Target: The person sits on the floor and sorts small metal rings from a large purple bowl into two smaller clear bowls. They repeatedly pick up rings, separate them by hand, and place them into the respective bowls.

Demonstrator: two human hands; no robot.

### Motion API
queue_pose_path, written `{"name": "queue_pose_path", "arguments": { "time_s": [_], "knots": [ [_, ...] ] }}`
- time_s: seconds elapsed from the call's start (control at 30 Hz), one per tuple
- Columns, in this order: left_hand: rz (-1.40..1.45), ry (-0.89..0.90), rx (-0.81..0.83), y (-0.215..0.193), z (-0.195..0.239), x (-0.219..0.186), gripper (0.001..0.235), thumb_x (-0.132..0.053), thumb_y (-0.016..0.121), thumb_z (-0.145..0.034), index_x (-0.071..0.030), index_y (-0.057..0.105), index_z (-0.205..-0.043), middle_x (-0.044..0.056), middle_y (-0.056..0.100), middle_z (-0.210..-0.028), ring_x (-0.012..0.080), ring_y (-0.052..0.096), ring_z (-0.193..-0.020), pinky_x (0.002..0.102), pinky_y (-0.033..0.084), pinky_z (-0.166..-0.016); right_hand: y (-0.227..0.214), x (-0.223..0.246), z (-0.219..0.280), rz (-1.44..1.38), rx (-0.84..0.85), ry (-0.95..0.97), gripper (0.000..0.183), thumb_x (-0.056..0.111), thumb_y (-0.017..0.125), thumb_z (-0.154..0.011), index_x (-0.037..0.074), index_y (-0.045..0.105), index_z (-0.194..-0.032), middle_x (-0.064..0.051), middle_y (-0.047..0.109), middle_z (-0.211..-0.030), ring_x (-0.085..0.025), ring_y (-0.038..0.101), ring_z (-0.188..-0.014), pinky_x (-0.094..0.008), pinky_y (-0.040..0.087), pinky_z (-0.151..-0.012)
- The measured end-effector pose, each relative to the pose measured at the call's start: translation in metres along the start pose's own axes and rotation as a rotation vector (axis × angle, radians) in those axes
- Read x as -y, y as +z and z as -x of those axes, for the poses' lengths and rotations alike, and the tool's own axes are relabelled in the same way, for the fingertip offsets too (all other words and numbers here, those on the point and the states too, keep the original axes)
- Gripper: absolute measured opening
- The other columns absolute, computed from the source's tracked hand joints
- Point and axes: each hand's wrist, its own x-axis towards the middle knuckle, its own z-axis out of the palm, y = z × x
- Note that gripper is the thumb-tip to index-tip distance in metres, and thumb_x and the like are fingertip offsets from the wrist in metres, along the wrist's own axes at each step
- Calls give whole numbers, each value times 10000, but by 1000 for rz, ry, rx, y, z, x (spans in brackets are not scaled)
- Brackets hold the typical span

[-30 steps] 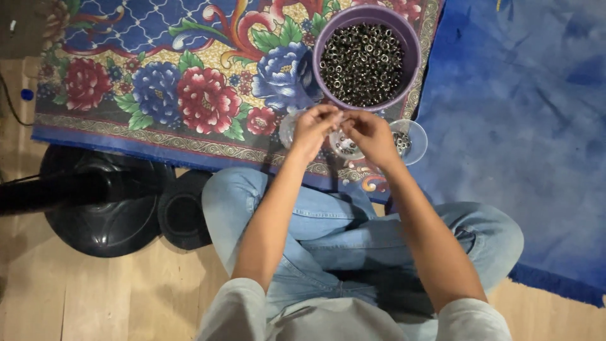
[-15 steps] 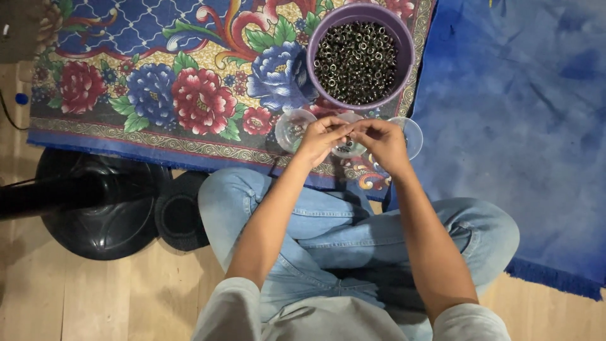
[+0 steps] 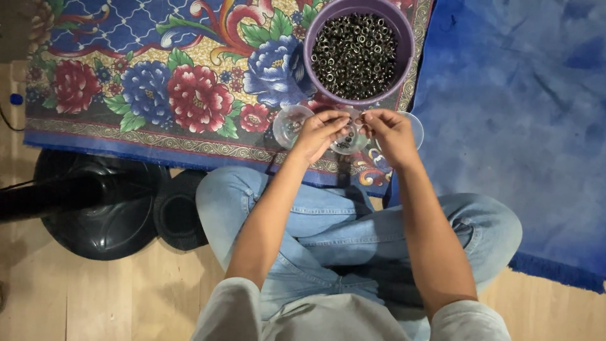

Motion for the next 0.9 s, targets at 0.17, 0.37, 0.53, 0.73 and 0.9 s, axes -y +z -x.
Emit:
{"name": "queue_pose_path", "arguments": {
  "time_s": [0.17,0.37,0.53,0.73,0.9],
  "knots": [
    [12,16,7,0,0,2,221,15,752,-921,41,721,-1138,138,722,-1004,174,753,-834,310,665,-832,-3,6,-2,-93,-27,45,155,20,725,-958,-78,716,-1078,-187,729,-905,-191,737,-721,-210,567,-620],
    [10,14,28,-6,-3,6,233,19,747,-916,37,706,-1144,147,718,-987,188,760,-813,320,665,-823,-31,12,-2,184,-131,65,128,50,757,-919,-12,746,-1030,-129,697,-794,-138,685,-662,-198,512,-564],
    [-25,9,30,-7,-2,8,220,2,749,-913,26,704,-1127,126,711,-958,181,761,-782,304,661,-799,-93,-47,-31,920,-240,50,134,265,746,-871,268,816,-985,6,705,-674,-190,733,-688,-318,546,-644],
    [-147,26,22,-4,1,8,213,-4,782,-882,28,715,-1081,104,705,-926,146,740,-744,250,646,-743,-76,-33,-22,1338,-278,146,292,292,783,-824,210,801,-1104,-148,758,-824,-415,753,-822,-519,619,-728],
    [-324,-7,10,-13,-3,16,248,-52,831,-850,16,740,-1071,62,695,-823,98,717,-688,179,607,-662,-5,41,13,376,220,87,301,1,684,-879,0,744,-1173,-141,748,-939,-173,696,-809,-272,554,-714]
  ]
}}
